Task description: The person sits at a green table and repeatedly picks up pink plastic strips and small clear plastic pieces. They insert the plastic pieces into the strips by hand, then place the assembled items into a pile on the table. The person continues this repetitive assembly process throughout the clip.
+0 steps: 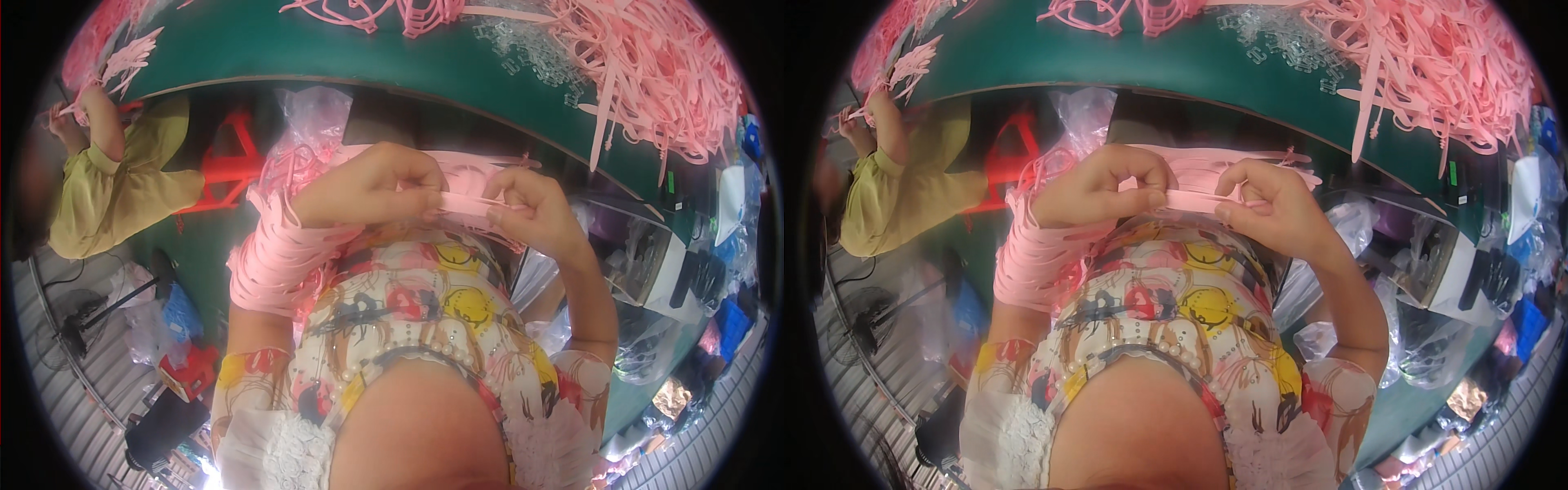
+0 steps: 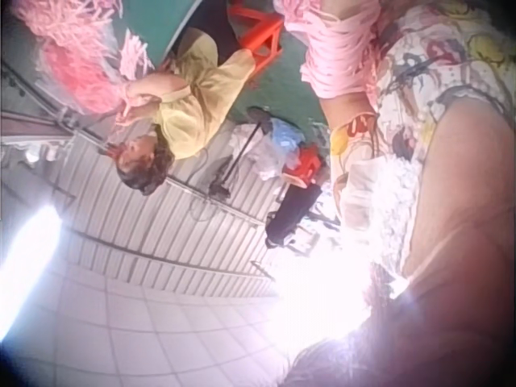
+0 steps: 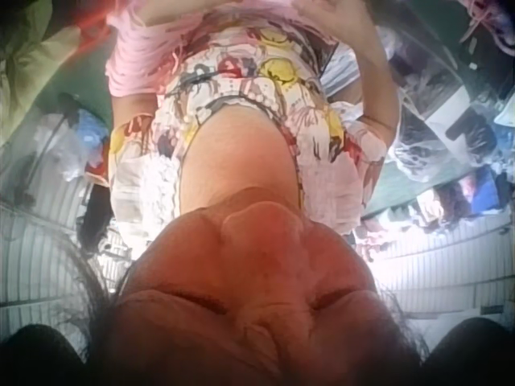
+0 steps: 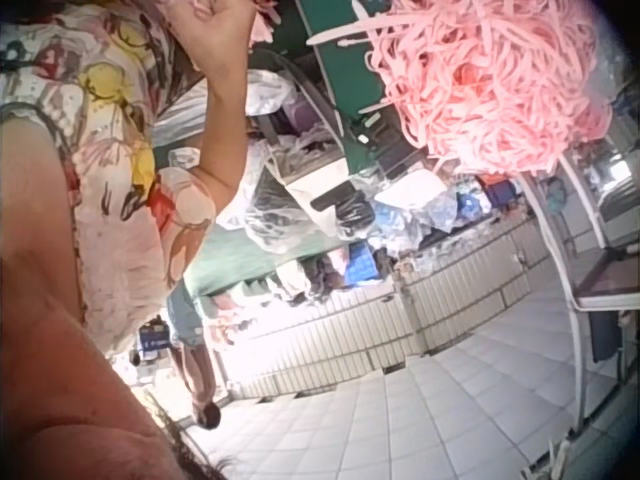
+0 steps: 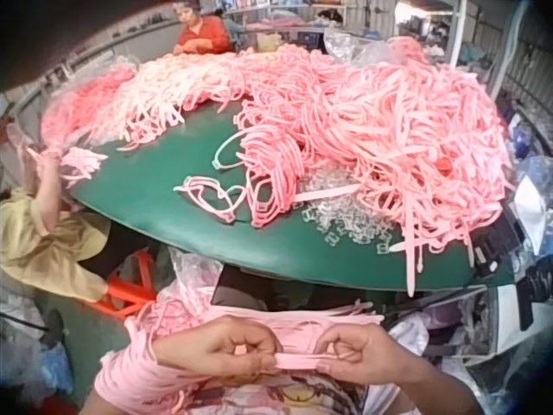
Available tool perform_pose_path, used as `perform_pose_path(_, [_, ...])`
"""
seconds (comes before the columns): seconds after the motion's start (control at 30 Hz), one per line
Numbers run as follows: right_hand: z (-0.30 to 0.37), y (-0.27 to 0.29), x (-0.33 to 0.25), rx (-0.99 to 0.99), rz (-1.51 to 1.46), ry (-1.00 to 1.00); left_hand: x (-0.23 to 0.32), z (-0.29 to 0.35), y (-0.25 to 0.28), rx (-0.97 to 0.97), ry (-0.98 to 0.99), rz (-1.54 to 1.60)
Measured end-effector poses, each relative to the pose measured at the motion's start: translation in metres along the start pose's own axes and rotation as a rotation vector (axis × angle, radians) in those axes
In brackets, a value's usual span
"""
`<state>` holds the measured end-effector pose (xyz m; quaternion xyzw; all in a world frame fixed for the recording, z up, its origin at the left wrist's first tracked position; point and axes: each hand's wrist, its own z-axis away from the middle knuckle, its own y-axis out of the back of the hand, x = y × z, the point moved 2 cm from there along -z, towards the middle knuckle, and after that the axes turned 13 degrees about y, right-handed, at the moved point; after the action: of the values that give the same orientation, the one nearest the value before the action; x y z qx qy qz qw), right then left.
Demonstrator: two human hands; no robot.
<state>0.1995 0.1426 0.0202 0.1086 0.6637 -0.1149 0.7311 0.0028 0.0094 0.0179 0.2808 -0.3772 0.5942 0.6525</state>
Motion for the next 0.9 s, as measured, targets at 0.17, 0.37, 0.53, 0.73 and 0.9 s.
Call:
perform_pose_path(0.17, [0.0,0.006,0.006,-0.034,0.02,-0.034,0.004,-0.003,0.0,0.035,0.003,-0.034])
perform_pose_path(0.37, [-0.003,0.007,0.015,-0.015,0.113,0.186,0.018,-0.01,-0.001,0.055,-0.035,-0.104])
perform_pose_path(0.53, [0.0,0.013,0.021,0.016,-0.032,-0.047,0.016,-0.022,0.001,0.058,-0.108,0.019])
perform_pose_path(0.73, [0.001,0.016,0.025,0.041,-0.138,-0.047,0.02,-0.034,0.007,0.009,-0.094,0.016])
perform_pose_path(0.9, [0.002,0.014,0.026,0.07,-0.092,0.008,0.02,-0.053,0.012,0.193,-0.244,-0.126])
